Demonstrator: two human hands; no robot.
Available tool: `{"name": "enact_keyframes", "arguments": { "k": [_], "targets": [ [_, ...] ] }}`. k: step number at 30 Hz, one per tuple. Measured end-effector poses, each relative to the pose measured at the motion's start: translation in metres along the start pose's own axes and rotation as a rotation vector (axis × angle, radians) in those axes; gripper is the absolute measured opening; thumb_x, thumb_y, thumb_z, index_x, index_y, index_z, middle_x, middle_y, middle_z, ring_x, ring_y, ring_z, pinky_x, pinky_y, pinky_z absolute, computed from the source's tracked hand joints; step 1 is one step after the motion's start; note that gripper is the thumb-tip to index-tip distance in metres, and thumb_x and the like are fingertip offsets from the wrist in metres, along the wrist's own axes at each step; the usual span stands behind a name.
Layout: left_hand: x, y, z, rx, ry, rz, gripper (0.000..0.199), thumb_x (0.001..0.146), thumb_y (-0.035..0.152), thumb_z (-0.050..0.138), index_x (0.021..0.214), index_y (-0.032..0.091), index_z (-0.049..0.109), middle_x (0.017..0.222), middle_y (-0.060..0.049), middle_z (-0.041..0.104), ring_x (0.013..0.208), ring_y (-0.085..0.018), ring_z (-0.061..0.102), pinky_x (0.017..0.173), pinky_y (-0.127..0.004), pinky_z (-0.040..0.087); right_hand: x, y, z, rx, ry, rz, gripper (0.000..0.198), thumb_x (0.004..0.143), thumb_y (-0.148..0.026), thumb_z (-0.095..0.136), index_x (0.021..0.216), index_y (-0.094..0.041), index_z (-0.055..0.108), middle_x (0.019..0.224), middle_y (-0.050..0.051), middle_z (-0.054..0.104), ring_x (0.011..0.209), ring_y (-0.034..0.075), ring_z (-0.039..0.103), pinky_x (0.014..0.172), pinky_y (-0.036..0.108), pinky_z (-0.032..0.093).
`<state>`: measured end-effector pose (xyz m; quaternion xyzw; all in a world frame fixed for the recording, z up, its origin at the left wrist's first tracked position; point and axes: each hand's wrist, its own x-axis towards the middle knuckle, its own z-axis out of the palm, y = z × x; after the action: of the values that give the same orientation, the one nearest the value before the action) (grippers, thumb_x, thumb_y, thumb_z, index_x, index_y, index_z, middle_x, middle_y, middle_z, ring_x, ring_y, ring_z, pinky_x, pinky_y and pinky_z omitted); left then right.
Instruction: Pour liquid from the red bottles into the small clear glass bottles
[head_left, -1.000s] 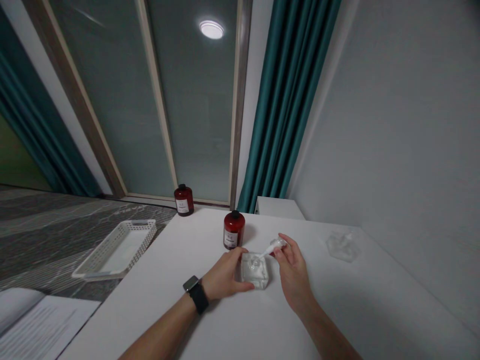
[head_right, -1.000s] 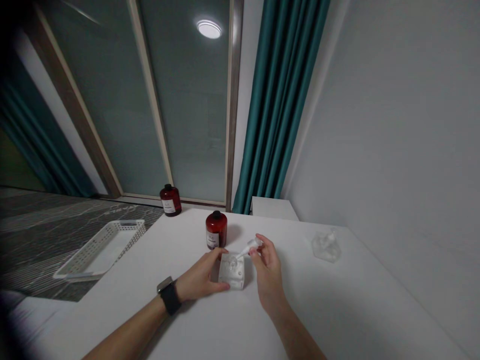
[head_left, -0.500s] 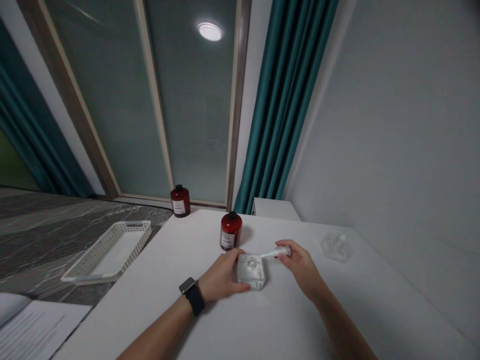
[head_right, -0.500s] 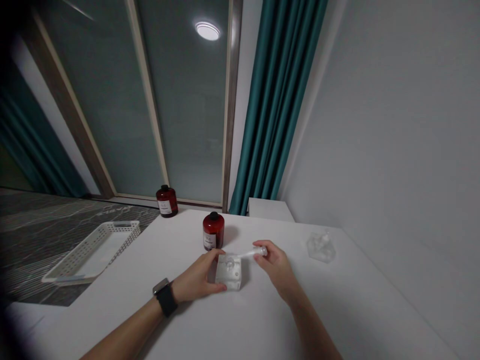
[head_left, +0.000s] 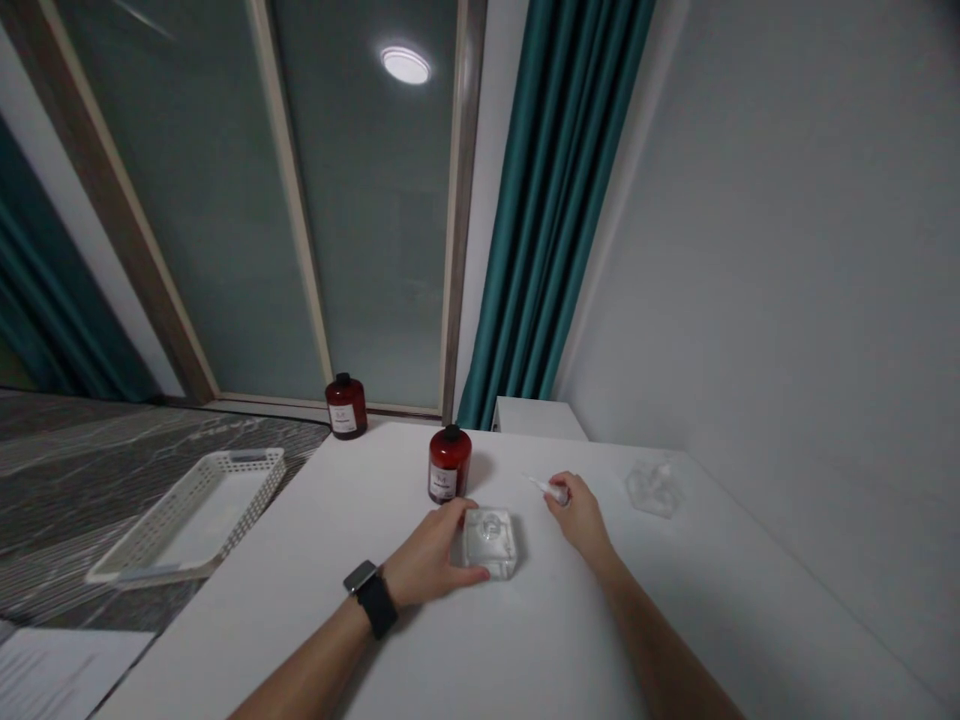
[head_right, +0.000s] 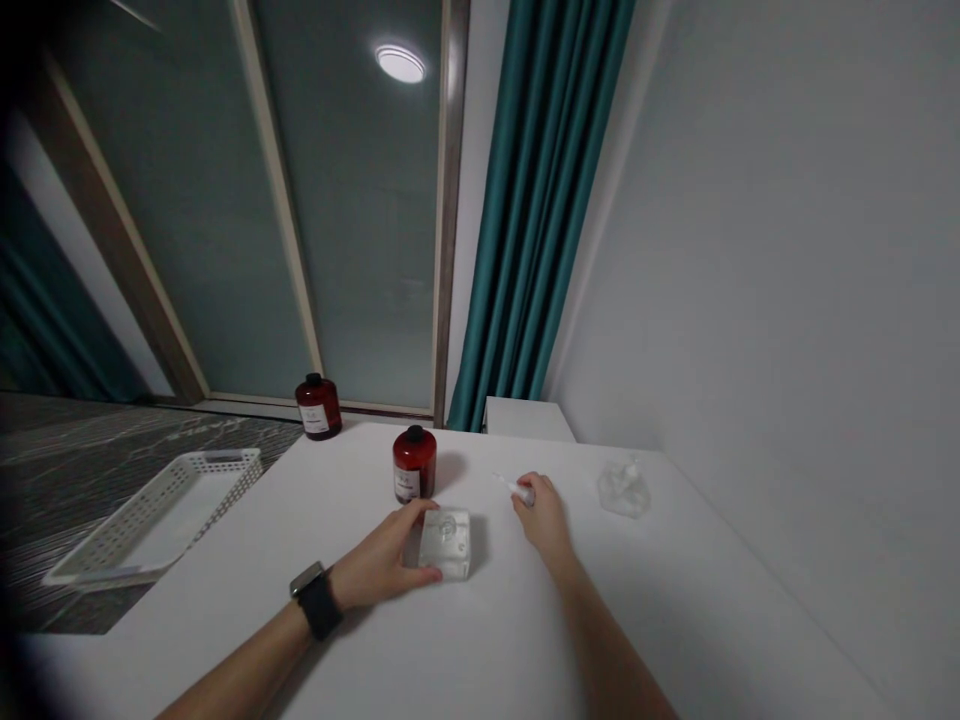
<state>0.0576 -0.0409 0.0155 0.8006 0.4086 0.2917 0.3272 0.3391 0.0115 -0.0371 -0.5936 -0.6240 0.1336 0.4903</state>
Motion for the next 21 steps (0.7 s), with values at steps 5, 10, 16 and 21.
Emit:
{"name": "enact_keyframes", "arguments": {
  "k": [5,10,16,21],
  "targets": [
    [0.0,-0.002,0.002,-0.015,0.022,0.016,0.064,0.064,0.028,0.083,0.119,0.019,0.053,0.114,-0.012,0.064,0.104,-0.033,0.061,0.09,-0.047,0.048,-0.003,-0.012,-0.01,-0.06,0.073,-0.063,0.031,0.075,-0.026,0.061,0.105,-0.022,0.066,0.1,0.01,0.061,0.098,0.03,0.055,0.093,0.05,0.04],
    [-0.001,-0.006,-0.005,-0.028,-0.027,0.093,0.067,0.068,0.028,0.08,0.126,0.018,0.049,0.121,-0.013,0.061,0.11,-0.033,0.058,0.095,-0.048,0.047,-0.025,-0.05,-0.015,0.035,-0.076,-0.16,0.031,0.088,-0.029,0.052,0.117,-0.023,0.06,0.099,0.007,0.064,0.09,0.022,0.061,0.083,0.038,0.05],
    [-0.002,0.002,-0.021,-0.034,0.215,0.254,0.03,0.09,0.024,0.053,0.119,0.02,0.052,0.113,-0.01,0.059,0.102,-0.025,0.058,0.09,-0.041,0.048,-0.055,-0.081,0.0,0.217,-0.531,-0.109,0.08,0.071,-0.014,0.071,0.143,-0.031,0.04,0.13,0.007,0.054,0.114,0.025,0.055,0.096,0.042,0.047],
    [0.005,-0.006,-0.018,0.051,0.626,0.185,0.023,0.088,0.02,0.051,0.112,0.02,0.051,0.106,-0.008,0.056,0.097,-0.024,0.056,0.083,-0.04,0.048,-0.057,-0.075,0.009,0.279,-0.518,0.037,0.081,0.074,-0.018,0.069,0.146,-0.033,0.035,0.13,0.006,0.053,0.106,0.023,0.058,0.092,0.042,0.05]
  ]
}}
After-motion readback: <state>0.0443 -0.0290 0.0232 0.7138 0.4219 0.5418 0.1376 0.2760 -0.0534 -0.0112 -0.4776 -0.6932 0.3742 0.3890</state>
